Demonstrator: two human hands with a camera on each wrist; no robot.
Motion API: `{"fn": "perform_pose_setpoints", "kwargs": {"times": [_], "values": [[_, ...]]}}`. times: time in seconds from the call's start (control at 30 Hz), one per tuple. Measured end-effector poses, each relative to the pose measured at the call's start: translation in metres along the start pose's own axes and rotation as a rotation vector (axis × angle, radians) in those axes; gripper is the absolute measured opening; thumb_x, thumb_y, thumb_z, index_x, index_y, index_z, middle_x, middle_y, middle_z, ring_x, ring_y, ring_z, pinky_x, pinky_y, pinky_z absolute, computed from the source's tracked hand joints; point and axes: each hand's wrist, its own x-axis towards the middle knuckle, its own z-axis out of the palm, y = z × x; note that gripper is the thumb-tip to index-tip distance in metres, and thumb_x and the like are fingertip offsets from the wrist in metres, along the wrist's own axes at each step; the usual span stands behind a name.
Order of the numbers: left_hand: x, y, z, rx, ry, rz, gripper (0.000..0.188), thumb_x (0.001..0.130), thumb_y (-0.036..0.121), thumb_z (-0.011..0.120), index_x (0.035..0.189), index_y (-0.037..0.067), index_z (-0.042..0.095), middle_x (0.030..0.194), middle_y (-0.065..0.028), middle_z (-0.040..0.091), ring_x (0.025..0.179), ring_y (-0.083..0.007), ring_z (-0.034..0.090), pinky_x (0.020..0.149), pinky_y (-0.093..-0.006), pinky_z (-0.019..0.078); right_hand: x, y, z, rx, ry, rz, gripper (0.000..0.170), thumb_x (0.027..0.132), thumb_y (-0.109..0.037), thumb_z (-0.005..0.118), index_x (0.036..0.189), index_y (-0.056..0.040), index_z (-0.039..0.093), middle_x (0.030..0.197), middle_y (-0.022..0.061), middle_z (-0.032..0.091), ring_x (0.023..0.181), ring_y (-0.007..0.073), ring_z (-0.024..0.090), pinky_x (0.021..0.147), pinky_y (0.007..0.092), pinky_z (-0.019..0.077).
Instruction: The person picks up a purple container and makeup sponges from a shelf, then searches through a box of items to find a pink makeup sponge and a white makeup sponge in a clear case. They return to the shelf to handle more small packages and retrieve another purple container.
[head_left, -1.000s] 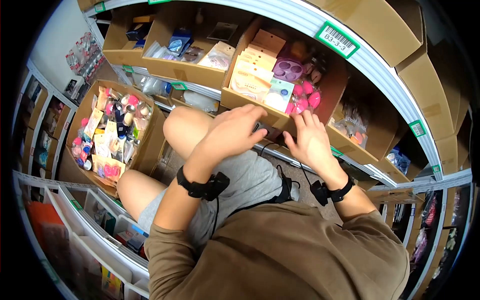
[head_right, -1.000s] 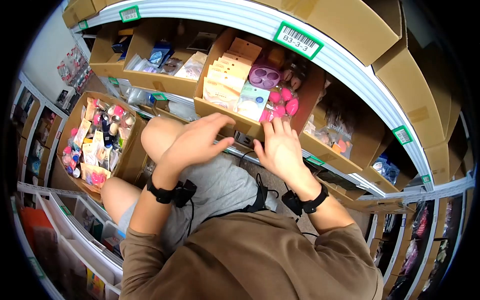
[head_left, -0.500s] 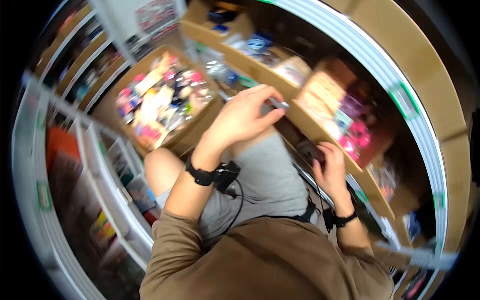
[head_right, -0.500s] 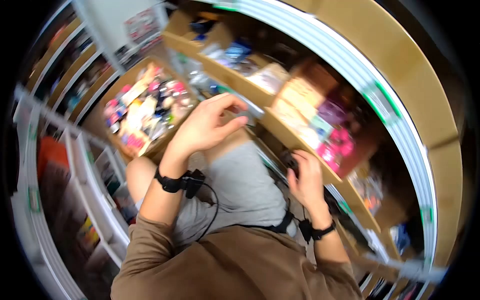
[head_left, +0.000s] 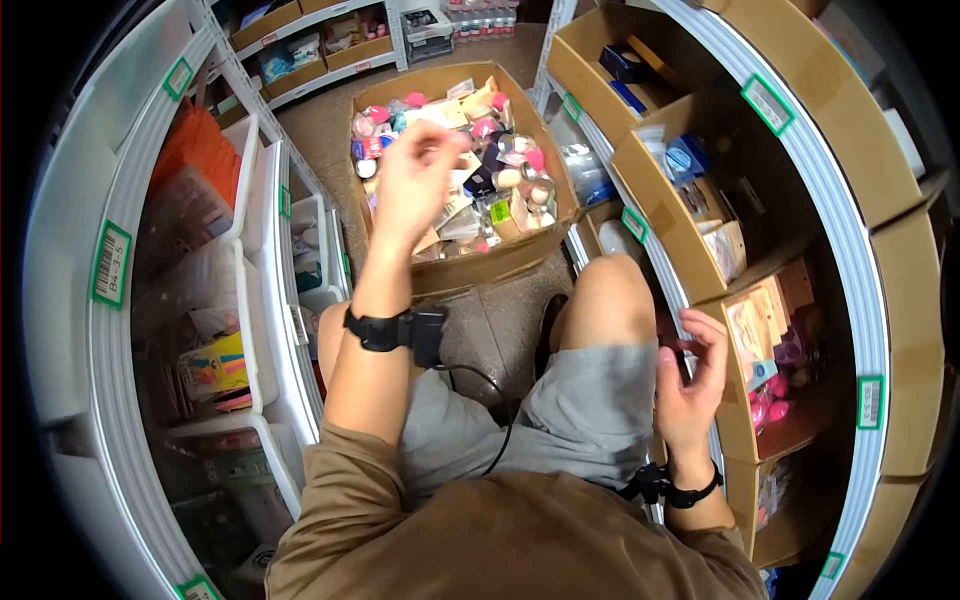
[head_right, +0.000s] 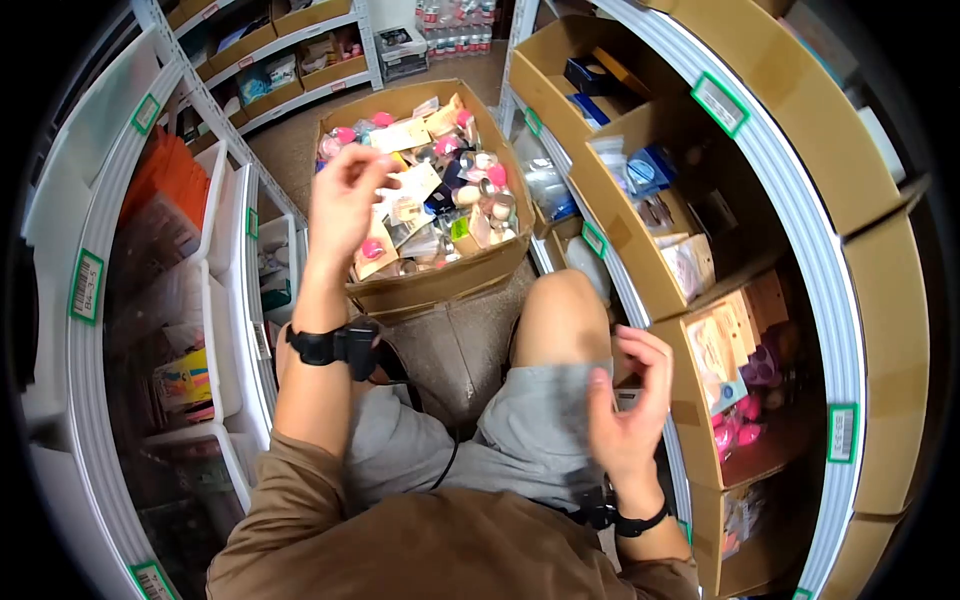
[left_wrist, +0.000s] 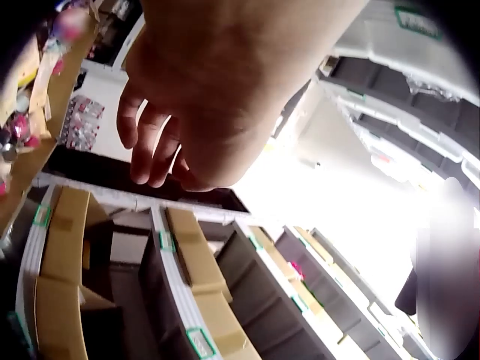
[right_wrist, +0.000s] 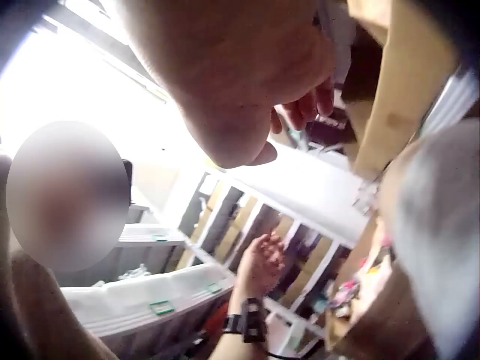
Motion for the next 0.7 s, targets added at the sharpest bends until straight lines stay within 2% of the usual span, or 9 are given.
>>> {"fn": "perform_pose_setpoints", "kwargs": {"times": [0.1, 0.2, 0.27, 0.33, 0.4, 0.47, 0.53, 0.63, 0.7], "values": [[0.007, -0.016, -0.056, -0.016, 0.258, -0.093, 0.008, 0.098, 0.015, 0.064, 0.099, 0.007, 0.064, 0.092, -0.0039, 0.072, 0.077, -0.0091, 0.066, 0.066, -0.0226, 0.0472, 0.041, -0.03, 0.048, 0.215, -0.172, -0.122, 0.034, 0.084, 0.001, 0.066, 0.117, -0.0008, 0.057, 0.12, 0.0152, 0.058, 0.103, 0.024, 0.06, 0.084, 0.0318, 0.0488], [0.017, -0.021, -0.081, -0.155, 0.478, -0.127, 0.006, 0.098, 0.014, 0.064, 0.099, 0.009, 0.06, 0.094, -0.0044, 0.072, 0.075, -0.0088, 0.065, 0.064, -0.0214, 0.0454, 0.087, -0.056, 0.101, 0.284, -0.319, -0.119, 0.035, 0.084, -0.002, 0.071, 0.116, -0.0007, 0.058, 0.104, 0.0107, 0.066, 0.09, 0.0171, 0.065, 0.076, 0.0284, 0.0512], [0.022, -0.029, -0.085, -0.137, 0.521, -0.145, 0.007, 0.097, 0.013, 0.063, 0.102, 0.009, 0.058, 0.096, -0.0044, 0.072, 0.076, -0.009, 0.065, 0.064, -0.0215, 0.0456, 0.127, -0.073, 0.14, 0.451, -0.356, -0.001, 0.031, 0.085, -0.007, 0.071, 0.112, -0.0002, 0.059, 0.096, 0.0085, 0.069, 0.083, 0.0145, 0.067, 0.07, 0.0289, 0.0523], [0.024, -0.034, -0.084, -0.064, 0.543, -0.18, 0.009, 0.096, 0.01, 0.063, 0.102, 0.009, 0.057, 0.097, -0.0037, 0.072, 0.077, -0.0093, 0.066, 0.064, -0.0216, 0.046, 0.179, -0.055, 0.196, 0.455, -0.339, -0.067, 0.026, 0.087, -0.013, 0.07, 0.107, 0.0007, 0.06, 0.09, 0.0087, 0.07, 0.078, 0.0139, 0.068, 0.068, 0.0289, 0.0533], [0.027, -0.041, -0.082, -0.053, 0.54, -0.196, 0.009, 0.095, 0.009, 0.064, 0.102, 0.009, 0.057, 0.097, -0.0038, 0.072, 0.077, -0.0086, 0.066, 0.063, -0.0215, 0.046, 0.237, -0.047, 0.245, 0.442, -0.397, 0.018, 0.026, 0.087, -0.016, 0.069, 0.104, 0.0013, 0.062, 0.086, 0.0086, 0.071, 0.073, 0.0136, 0.068, 0.065, 0.0287, 0.0537], [0.033, -0.047, -0.082, -0.1, 0.539, -0.177, 0.008, 0.095, 0.006, 0.063, 0.1, 0.009, 0.058, 0.097, -0.0029, 0.071, 0.076, -0.0076, 0.065, 0.063, -0.0209, 0.046, 0.286, -0.039, 0.296, 0.518, -0.403, 0.164, 0.024, 0.086, -0.014, 0.066, 0.104, 0.0027, 0.062, 0.081, 0.0085, 0.072, 0.068, 0.0152, 0.069, 0.062, 0.0298, 0.0538], [0.039, -0.05, -0.08, -0.115, 0.543, -0.164, 0.006, 0.095, 0.005, 0.063, 0.098, 0.008, 0.058, 0.097, -0.0025, 0.071, 0.075, -0.0072, 0.064, 0.063, -0.0208, 0.0458, 0.317, -0.03, 0.347, 0.543, -0.3, 0.242, 0.025, 0.085, -0.021, 0.065, 0.091, 0.0035, 0.066, 0.077, 0.012, 0.073, 0.064, 0.019, 0.07, 0.059, 0.033, 0.0535], [0.046, -0.059, -0.078, -0.156, 0.538, -0.166, 0.005, 0.095, 0.004, 0.061, 0.097, 0.007, 0.059, 0.097, -0.0033, 0.07, 0.075, -0.0074, 0.063, 0.063, -0.021, 0.0455, 0.358, 0.039, 0.434, 0.128, -0.45, 0.244, 0.04, 0.082, -0.034, 0.06, 0.066, 0.0017, 0.07, 0.069, 0.0185, 0.07, 0.061, 0.0276, 0.07, 0.061, 0.0384, 0.0549], [0.053, -0.068, -0.076, -0.185, 0.522, -0.131, 0.004, 0.095, 0.003, 0.06, 0.097, 0.006, 0.059, 0.097, -0.0044, 0.069, 0.076, -0.0084, 0.064, 0.063, -0.0212, 0.0453, 0.357, 0.084, 0.482, -0.066, -0.621, 0.411, 0.043, 0.079, -0.03, 0.063, 0.095, 0.0086, 0.071, 0.087, 0.0241, 0.073, 0.071, 0.0313, 0.074, 0.067, 0.04, 0.0579]]}}
